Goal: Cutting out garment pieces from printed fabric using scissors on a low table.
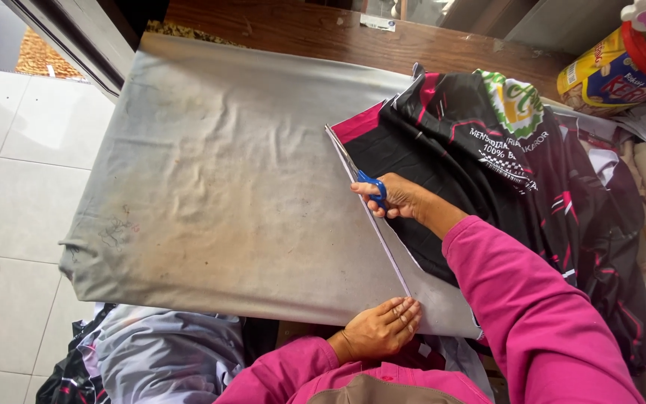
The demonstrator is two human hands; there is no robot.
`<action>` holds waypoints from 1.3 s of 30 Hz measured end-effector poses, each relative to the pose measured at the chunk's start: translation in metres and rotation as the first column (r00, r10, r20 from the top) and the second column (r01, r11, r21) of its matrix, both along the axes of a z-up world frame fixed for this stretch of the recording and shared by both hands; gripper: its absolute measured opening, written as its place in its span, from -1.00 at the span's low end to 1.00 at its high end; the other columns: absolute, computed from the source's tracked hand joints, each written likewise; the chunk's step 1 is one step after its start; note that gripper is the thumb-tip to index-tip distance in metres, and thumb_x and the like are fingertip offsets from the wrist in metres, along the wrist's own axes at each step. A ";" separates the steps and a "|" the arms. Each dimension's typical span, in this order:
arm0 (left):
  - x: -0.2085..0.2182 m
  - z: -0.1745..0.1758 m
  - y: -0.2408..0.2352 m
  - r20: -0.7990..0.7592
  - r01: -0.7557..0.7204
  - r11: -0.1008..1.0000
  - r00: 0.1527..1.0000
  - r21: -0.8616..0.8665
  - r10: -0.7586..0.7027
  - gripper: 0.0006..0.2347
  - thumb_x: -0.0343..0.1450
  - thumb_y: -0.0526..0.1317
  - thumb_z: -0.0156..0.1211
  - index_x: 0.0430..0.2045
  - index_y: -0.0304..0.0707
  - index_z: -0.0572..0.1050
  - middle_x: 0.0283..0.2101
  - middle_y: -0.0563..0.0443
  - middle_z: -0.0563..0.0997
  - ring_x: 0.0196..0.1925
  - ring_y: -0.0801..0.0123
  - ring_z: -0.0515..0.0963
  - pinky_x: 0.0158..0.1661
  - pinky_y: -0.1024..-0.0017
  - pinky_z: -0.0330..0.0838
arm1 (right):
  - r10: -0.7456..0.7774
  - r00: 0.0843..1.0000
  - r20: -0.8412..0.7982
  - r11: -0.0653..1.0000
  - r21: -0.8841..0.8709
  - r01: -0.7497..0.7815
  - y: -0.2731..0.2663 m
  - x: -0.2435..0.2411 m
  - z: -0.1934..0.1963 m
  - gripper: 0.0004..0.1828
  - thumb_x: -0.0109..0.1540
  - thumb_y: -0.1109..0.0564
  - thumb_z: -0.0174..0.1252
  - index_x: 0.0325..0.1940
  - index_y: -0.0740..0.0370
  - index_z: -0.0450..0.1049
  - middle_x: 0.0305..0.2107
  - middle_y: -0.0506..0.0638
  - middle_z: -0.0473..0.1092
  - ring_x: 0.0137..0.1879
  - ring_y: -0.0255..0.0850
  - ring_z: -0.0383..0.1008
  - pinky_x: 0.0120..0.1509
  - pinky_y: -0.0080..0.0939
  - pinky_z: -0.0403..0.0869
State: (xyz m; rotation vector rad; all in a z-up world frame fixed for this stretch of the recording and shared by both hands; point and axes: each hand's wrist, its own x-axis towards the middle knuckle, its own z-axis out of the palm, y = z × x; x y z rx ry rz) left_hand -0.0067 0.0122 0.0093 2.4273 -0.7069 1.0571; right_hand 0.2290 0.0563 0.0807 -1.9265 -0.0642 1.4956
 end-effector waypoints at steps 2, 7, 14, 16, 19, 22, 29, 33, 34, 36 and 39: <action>-0.001 0.001 0.000 -0.013 0.001 1.000 1.000 0.011 0.000 -0.82 0.45 -0.32 -0.03 -0.25 -0.47 0.52 -0.08 -0.27 0.57 0.01 0.10 0.57 0.09 0.29 0.40 | 0.008 1.000 0.013 1.000 0.021 -0.009 0.001 0.000 -0.003 -0.61 0.07 -0.14 0.23 -0.59 0.13 0.27 -0.77 -0.10 0.24 -0.74 -0.42 0.15 -0.76 -0.53 -0.11; -0.002 0.005 0.001 -0.034 0.030 0.999 0.999 -0.017 -0.030 -0.83 0.45 -0.38 -0.08 -0.25 -0.47 0.50 -0.08 -0.26 0.56 0.00 0.09 0.56 0.07 0.29 0.41 | 0.010 0.996 0.094 0.998 0.056 -0.015 -0.014 -0.017 -0.006 -0.69 0.12 -0.11 0.17 -0.44 0.17 0.37 -0.74 -0.07 0.26 -0.73 -0.42 0.18 -0.77 -0.52 -0.11; 0.007 0.033 -0.010 -0.246 0.122 0.952 0.950 -0.281 -0.194 -0.88 0.41 -0.40 -0.08 -0.35 -0.35 0.47 -0.21 -0.12 0.57 -0.11 0.19 0.57 -0.01 0.30 0.39 | -0.162 0.986 0.049 0.950 0.278 0.142 -0.109 -0.075 0.033 -0.75 0.12 0.12 0.14 -0.25 0.39 0.47 -0.68 0.04 0.38 -0.68 -0.34 0.34 -0.80 -0.52 0.11; 0.004 0.043 -0.026 -0.451 0.311 0.844 0.736 -0.436 -0.505 -0.91 0.40 -0.35 -0.02 -0.39 -0.24 0.48 -0.29 -0.03 0.56 -0.24 0.22 0.55 -0.18 0.34 0.36 | -0.247 0.969 0.018 0.903 0.367 0.223 -0.151 -0.086 0.035 -0.79 0.10 0.12 0.18 -0.35 0.36 0.44 -0.70 0.06 0.38 -0.67 -0.31 0.35 -0.80 -0.50 0.13; 0.011 0.056 -0.035 -0.645 0.487 0.661 0.233 -0.571 -0.728 -0.86 0.42 -0.17 -0.02 -0.45 -0.15 0.47 -0.42 0.03 0.55 -0.44 0.25 0.51 -0.38 0.38 0.32 | -0.382 0.923 0.042 0.834 0.446 0.325 -0.211 -0.101 0.049 -0.80 0.06 0.12 0.20 -0.41 0.35 0.44 -0.71 0.08 0.38 -0.65 -0.28 0.38 -0.78 -0.48 0.18; 0.052 0.035 -0.022 -0.764 0.341 0.805 0.283 -0.485 -0.580 -0.89 0.35 -0.18 0.04 -0.45 -0.09 0.53 -0.37 0.07 0.61 -0.37 0.35 0.57 -0.29 0.44 0.36 | -0.556 0.828 0.074 0.758 0.454 0.469 -0.269 -0.115 0.057 -0.79 0.04 0.16 0.20 -0.35 0.38 0.46 -0.70 0.09 0.37 -0.63 -0.25 0.39 -0.74 -0.46 0.25; 0.188 -0.039 0.043 -0.429 -0.496 0.842 0.727 0.210 0.536 -0.64 0.25 0.18 0.17 -0.32 0.01 0.34 -0.26 0.10 0.37 -0.23 0.14 0.44 -0.35 0.21 0.40 | -0.839 0.539 0.074 0.455 0.638 0.621 -0.384 -0.159 0.030 -0.62 0.00 0.21 0.29 -0.18 0.47 0.44 -0.59 0.30 0.46 -0.51 -0.04 0.52 -0.58 -0.20 0.55; 0.232 -0.101 0.132 -0.120 -0.520 0.742 0.780 0.423 0.615 -0.79 0.37 0.01 0.09 -0.45 -0.05 0.32 -0.42 0.12 0.34 -0.42 0.27 0.47 -0.49 0.42 0.39 | -0.898 0.434 0.069 0.367 0.661 0.654 -0.422 -0.177 0.016 -0.55 0.03 0.26 0.21 -0.05 0.57 0.38 -0.55 0.32 0.45 -0.49 -0.03 0.52 -0.56 -0.18 0.57; 0.240 -0.115 0.183 0.085 -0.562 0.566 0.751 0.603 0.655 -0.82 0.39 -0.03 0.13 -0.49 -0.05 0.36 -0.42 0.11 0.36 -0.37 0.28 0.45 -0.40 0.42 0.38 | -0.910 0.398 0.112 0.369 0.654 0.660 -0.428 -0.179 0.014 -0.55 0.03 0.24 0.21 -0.04 0.55 0.39 -0.54 0.31 0.46 -0.48 -0.03 0.52 -0.55 -0.17 0.56; 0.229 -0.105 0.273 0.289 -0.596 0.341 0.716 0.727 0.636 -0.84 0.40 -0.08 0.18 -0.52 -0.05 0.39 -0.41 0.09 0.39 -0.32 0.29 0.44 -0.31 0.43 0.38 | -0.918 0.366 0.151 0.372 0.643 0.669 -0.433 -0.178 0.021 -0.54 0.03 0.22 0.22 -0.04 0.54 0.40 -0.54 0.31 0.47 -0.47 -0.03 0.52 -0.54 -0.17 0.56; 0.154 -0.041 0.345 0.041 -0.792 0.194 0.265 0.579 0.963 -0.65 0.64 -0.13 -0.28 -0.02 -0.50 0.41 -0.07 -0.19 0.49 -0.06 0.14 0.44 0.01 0.41 0.20 | -0.891 0.385 0.243 0.455 0.454 0.766 -0.430 -0.164 0.036 -0.66 0.12 0.35 0.01 -0.01 0.42 0.42 -0.50 0.12 0.37 -0.44 -0.16 0.41 -0.52 -0.32 0.41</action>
